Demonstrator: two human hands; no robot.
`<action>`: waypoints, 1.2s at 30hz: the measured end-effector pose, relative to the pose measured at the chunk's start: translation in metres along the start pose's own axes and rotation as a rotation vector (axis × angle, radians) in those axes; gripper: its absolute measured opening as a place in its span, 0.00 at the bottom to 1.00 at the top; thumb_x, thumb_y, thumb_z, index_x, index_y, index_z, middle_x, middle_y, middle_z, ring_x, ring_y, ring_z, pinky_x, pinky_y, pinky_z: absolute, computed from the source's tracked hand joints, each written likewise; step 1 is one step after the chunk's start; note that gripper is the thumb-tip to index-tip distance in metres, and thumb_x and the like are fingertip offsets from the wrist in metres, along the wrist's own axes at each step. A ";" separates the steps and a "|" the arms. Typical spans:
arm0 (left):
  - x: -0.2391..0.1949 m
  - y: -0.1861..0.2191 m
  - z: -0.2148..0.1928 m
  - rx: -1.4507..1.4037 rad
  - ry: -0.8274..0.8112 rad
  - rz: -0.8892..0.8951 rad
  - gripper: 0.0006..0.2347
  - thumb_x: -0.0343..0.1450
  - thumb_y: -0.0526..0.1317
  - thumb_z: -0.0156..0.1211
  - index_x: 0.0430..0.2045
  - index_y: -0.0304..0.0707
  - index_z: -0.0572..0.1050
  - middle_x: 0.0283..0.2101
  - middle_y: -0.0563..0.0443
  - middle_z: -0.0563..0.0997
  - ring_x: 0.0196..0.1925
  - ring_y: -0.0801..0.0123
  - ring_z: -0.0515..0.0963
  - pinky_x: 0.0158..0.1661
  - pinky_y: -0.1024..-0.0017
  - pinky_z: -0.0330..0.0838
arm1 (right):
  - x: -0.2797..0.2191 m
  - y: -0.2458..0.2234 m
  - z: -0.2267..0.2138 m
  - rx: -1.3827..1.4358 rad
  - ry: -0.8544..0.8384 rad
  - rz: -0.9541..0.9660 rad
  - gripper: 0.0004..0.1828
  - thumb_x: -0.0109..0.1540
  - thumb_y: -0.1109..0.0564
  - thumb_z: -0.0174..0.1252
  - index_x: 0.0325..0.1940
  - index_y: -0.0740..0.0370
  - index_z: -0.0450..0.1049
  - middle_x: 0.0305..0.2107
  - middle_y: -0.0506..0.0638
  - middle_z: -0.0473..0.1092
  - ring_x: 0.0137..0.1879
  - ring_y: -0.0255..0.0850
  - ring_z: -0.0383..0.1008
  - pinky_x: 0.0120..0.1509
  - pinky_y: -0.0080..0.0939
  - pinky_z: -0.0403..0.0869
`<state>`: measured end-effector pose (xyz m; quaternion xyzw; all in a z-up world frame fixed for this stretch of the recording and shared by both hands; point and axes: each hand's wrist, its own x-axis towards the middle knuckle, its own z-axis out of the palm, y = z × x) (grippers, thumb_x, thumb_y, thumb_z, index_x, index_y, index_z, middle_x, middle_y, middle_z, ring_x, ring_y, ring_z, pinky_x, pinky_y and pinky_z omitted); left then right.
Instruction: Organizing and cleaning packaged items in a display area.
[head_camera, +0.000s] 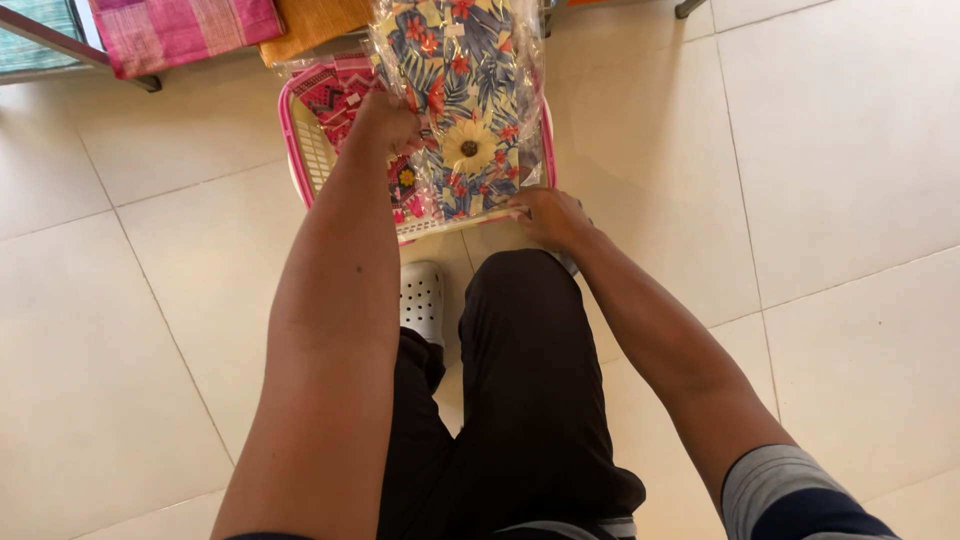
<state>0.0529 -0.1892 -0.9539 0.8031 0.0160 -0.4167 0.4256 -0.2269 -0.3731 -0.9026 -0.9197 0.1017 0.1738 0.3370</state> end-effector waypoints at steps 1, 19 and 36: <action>-0.004 0.002 -0.002 -0.020 -0.006 -0.019 0.10 0.69 0.35 0.67 0.40 0.28 0.78 0.32 0.44 0.85 0.27 0.69 0.86 0.24 0.72 0.79 | -0.001 0.005 0.003 0.007 0.086 -0.045 0.15 0.62 0.55 0.60 0.52 0.54 0.79 0.48 0.53 0.77 0.55 0.52 0.76 0.59 0.52 0.73; -0.016 0.001 -0.010 0.105 -0.059 -0.120 0.10 0.70 0.39 0.69 0.37 0.29 0.81 0.31 0.42 0.84 0.28 0.67 0.85 0.26 0.71 0.81 | -0.003 -0.003 -0.001 0.093 0.395 -0.089 0.02 0.60 0.61 0.62 0.36 0.62 0.76 0.34 0.55 0.74 0.40 0.54 0.76 0.45 0.51 0.74; -0.082 -0.006 -0.005 0.509 -0.346 0.320 0.09 0.67 0.40 0.67 0.36 0.38 0.83 0.35 0.43 0.84 0.34 0.60 0.82 0.34 0.63 0.77 | -0.020 -0.060 -0.080 -0.218 0.111 0.090 0.09 0.58 0.55 0.55 0.33 0.61 0.79 0.30 0.63 0.76 0.40 0.62 0.77 0.47 0.61 0.74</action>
